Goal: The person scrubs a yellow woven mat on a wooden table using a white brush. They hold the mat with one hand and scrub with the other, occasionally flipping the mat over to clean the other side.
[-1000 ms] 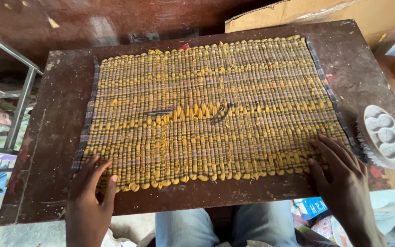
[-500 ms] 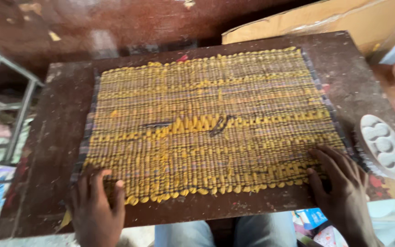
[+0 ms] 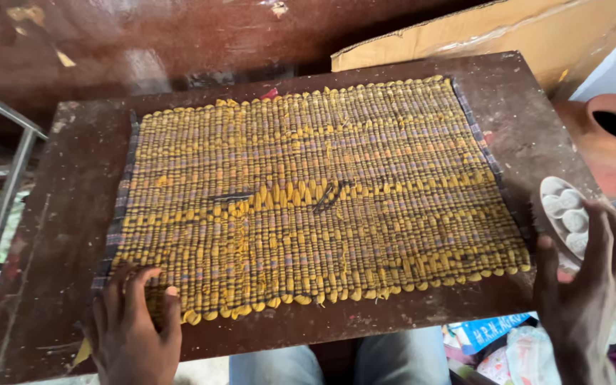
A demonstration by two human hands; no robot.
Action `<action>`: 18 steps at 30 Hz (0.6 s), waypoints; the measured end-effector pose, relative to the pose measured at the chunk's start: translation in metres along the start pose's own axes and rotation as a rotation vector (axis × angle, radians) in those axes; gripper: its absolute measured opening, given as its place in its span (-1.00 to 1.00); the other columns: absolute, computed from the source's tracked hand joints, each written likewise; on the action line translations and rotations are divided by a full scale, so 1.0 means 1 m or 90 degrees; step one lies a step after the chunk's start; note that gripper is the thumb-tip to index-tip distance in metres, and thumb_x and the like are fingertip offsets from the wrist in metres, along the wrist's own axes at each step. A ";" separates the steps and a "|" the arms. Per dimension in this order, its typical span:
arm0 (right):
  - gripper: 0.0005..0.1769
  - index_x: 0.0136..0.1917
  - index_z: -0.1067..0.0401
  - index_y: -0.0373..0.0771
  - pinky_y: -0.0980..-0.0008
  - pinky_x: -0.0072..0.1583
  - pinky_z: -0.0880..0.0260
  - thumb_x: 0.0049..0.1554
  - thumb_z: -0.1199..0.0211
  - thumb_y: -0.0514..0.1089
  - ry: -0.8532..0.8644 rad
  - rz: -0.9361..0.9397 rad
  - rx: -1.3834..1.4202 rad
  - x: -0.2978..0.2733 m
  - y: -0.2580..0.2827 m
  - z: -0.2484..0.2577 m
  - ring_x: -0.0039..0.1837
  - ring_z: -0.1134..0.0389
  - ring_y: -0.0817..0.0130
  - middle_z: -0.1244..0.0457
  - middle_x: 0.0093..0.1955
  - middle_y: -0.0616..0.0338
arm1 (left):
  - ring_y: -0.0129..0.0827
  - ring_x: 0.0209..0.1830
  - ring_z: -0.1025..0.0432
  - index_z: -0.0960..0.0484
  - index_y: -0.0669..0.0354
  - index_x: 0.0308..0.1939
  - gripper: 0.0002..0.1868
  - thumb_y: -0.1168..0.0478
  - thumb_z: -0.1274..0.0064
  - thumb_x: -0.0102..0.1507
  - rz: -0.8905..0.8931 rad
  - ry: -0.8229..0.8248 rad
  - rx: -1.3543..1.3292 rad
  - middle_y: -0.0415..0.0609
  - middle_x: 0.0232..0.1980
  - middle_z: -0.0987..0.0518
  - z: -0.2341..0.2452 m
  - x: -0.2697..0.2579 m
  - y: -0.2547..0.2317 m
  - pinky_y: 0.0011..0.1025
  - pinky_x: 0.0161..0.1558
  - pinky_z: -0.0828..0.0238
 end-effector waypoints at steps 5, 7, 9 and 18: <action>-0.42 0.51 -0.26 -0.37 -0.12 0.49 -0.12 0.27 -0.22 -0.20 0.042 0.086 -0.050 0.011 -0.033 -0.009 0.49 -0.15 -0.28 -0.18 0.43 -0.32 | 0.10 0.47 -0.22 -0.48 -0.07 0.33 -0.48 -0.09 0.04 0.33 -0.010 0.018 -0.034 0.09 0.46 -0.36 0.003 0.001 0.000 0.25 0.43 0.01; -0.53 0.47 -0.32 -0.33 -0.05 0.44 -0.19 0.35 -0.24 -0.20 0.064 0.067 -0.058 0.015 -0.050 -0.009 0.40 -0.24 -0.19 -0.23 0.39 -0.24 | 0.08 0.51 -0.24 -0.45 -0.03 0.38 -0.49 -0.07 0.06 0.39 -0.027 -0.010 -0.059 0.07 0.46 -0.38 0.006 -0.001 -0.011 0.27 0.51 0.06; -0.54 0.43 -0.36 -0.32 -0.03 0.34 -0.26 0.30 -0.28 -0.20 0.080 0.049 -0.052 0.019 -0.061 -0.010 0.31 -0.29 -0.19 -0.23 0.35 -0.28 | -0.01 0.49 -0.28 -0.44 -0.06 0.33 -0.54 -0.07 0.06 0.39 -0.078 -0.038 -0.096 0.03 0.43 -0.40 0.008 -0.002 -0.029 0.28 0.56 0.06; -0.45 0.45 -0.22 -0.31 0.15 0.18 -0.38 0.28 -0.34 -0.15 0.084 0.027 0.154 0.023 -0.073 -0.034 0.17 -0.35 0.11 -0.29 0.21 -0.05 | -0.06 0.48 -0.25 -0.40 0.06 0.36 -0.50 -0.04 0.11 0.40 -0.264 0.056 -0.220 0.12 0.44 -0.37 0.004 -0.002 -0.107 0.22 0.53 0.11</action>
Point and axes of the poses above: each hand's wrist, its own x-axis towards the middle knuckle, its own z-axis out of the back of the hand, y = z × x, the point moved 1 cm from there along x, towards the middle knuckle
